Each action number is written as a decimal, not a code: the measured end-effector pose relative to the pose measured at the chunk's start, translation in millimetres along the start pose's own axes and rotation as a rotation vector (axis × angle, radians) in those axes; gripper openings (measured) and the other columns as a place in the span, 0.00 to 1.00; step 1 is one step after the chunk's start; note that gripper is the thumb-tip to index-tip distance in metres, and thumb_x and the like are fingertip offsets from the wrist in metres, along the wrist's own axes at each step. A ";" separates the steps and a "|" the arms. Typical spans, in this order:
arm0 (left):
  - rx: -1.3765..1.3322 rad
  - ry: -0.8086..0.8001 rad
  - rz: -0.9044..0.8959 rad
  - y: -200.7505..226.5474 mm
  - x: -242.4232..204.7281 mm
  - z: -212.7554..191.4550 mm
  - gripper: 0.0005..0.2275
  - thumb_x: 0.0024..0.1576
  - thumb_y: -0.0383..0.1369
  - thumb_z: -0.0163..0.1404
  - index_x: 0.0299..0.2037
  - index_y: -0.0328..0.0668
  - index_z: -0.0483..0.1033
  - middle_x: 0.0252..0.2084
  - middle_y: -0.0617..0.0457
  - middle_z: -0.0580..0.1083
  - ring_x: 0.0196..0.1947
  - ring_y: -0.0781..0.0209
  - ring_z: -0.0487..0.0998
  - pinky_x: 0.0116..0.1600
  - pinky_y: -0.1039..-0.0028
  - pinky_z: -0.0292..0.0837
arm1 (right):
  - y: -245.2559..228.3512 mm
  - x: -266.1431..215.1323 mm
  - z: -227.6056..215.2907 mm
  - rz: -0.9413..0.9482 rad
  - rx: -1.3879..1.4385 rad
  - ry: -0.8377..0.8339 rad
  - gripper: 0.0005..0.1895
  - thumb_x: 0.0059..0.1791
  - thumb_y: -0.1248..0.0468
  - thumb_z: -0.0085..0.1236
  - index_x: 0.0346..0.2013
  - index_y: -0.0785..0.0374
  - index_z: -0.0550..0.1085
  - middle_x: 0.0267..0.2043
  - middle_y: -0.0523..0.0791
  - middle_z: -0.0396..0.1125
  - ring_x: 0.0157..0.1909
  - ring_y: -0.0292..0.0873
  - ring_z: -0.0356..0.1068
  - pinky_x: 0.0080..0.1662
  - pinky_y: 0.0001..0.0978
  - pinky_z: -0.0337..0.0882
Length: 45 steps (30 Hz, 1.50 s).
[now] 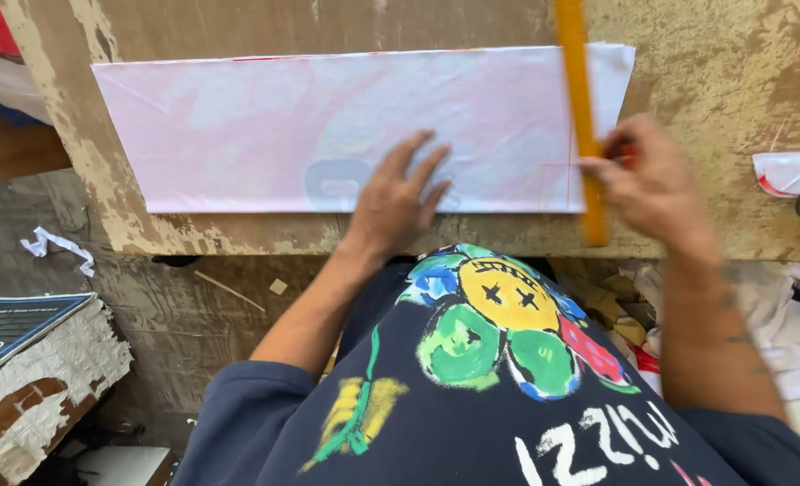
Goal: The person marks a white fabric piece with a red chalk and ruler, then cuts it into a specific shape using scissors. They then place a patterned fabric on the table, mark it, and cut it to match the shape of the first piece.
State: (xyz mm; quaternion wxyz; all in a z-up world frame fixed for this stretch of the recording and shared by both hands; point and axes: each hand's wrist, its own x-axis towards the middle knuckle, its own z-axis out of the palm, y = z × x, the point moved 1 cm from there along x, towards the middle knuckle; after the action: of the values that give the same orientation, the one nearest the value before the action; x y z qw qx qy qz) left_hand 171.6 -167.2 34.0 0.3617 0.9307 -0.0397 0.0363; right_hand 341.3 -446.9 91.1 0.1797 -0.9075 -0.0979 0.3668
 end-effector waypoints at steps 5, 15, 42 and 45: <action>0.374 -0.081 0.079 -53.3 16.5 -24.0 0.30 0.77 0.41 0.61 0.83 0.45 0.59 0.85 0.43 0.51 0.85 0.36 0.50 0.85 0.48 0.64 | -94.5 6.3 107.2 0.137 0.791 -0.044 0.13 0.58 0.66 0.67 0.41 0.58 0.67 0.37 0.44 0.64 0.17 0.42 0.66 0.16 0.32 0.69; 0.356 -0.387 0.148 -60.7 59.4 -34.0 0.39 0.79 0.47 0.58 0.85 0.31 0.45 0.86 0.38 0.42 0.85 0.36 0.39 0.84 0.40 0.29 | -29.5 -3.4 91.9 0.336 1.316 0.339 0.28 0.53 0.38 0.55 0.52 0.56 0.66 0.38 0.43 0.65 0.28 0.40 0.74 0.34 0.40 0.85; 0.253 -0.335 0.132 -68.7 57.3 -30.1 0.38 0.76 0.54 0.47 0.87 0.38 0.46 0.87 0.45 0.43 0.85 0.33 0.36 0.83 0.38 0.25 | -127.2 69.3 63.0 -0.101 0.708 0.304 0.07 0.56 0.66 0.68 0.46 0.67 0.82 0.37 0.48 0.81 0.35 0.37 0.84 0.34 0.23 0.90; 0.241 -0.318 0.139 -69.1 56.4 -28.2 0.38 0.76 0.53 0.46 0.87 0.38 0.47 0.87 0.45 0.43 0.85 0.33 0.37 0.83 0.38 0.25 | -131.8 86.1 63.9 -0.084 0.671 0.281 0.08 0.54 0.65 0.71 0.42 0.68 0.83 0.33 0.48 0.81 0.31 0.38 0.85 0.30 0.22 0.89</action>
State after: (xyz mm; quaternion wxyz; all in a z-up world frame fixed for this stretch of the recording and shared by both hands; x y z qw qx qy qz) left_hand 233.6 -100.0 13.9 0.2336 0.9563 -0.1556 -0.0816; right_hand 351.7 -283.2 46.7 0.4940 -0.8348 0.0163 0.2426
